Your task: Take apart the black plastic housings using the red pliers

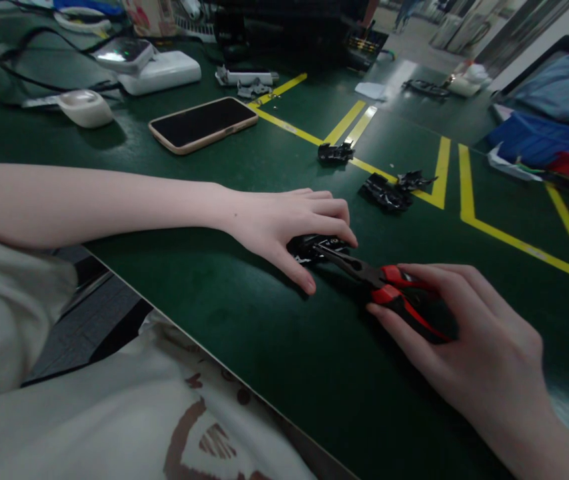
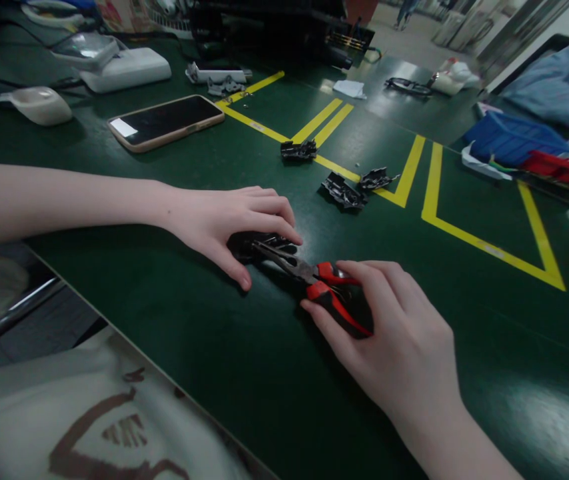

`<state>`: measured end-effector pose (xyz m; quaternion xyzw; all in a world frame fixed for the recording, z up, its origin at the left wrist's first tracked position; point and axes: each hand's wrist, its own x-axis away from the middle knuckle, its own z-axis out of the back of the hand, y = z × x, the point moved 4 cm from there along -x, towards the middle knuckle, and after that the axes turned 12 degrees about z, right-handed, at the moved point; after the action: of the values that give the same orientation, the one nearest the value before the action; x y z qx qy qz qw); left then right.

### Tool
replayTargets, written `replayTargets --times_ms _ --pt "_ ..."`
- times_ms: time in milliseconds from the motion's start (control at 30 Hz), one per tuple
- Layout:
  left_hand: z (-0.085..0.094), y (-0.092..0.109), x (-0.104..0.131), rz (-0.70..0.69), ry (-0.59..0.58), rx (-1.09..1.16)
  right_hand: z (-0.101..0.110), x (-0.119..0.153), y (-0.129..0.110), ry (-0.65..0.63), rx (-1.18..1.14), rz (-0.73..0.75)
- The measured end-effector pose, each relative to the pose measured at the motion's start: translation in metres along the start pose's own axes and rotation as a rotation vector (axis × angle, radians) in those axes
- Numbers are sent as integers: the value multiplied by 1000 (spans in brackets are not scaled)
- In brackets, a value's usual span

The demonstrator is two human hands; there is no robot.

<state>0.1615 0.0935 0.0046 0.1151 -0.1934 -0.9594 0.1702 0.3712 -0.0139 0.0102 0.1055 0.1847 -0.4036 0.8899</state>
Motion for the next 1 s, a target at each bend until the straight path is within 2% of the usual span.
replayTargets --times_ms 233,467,700,833,1000 --pt "-2 0 0 0 14 18 -2 1 -1 -26 0 3" --pt "6 -9 2 70 37 187 -1 3 0 -21 39 19" --pt "16 -18 1 78 -23 203 -2 5 2 -40 20 20" --pt "16 -17 2 86 -19 112 -2 5 3 -22 2 18" --pt "16 -10 3 101 142 -139 -3 5 1 -37 7 -20"
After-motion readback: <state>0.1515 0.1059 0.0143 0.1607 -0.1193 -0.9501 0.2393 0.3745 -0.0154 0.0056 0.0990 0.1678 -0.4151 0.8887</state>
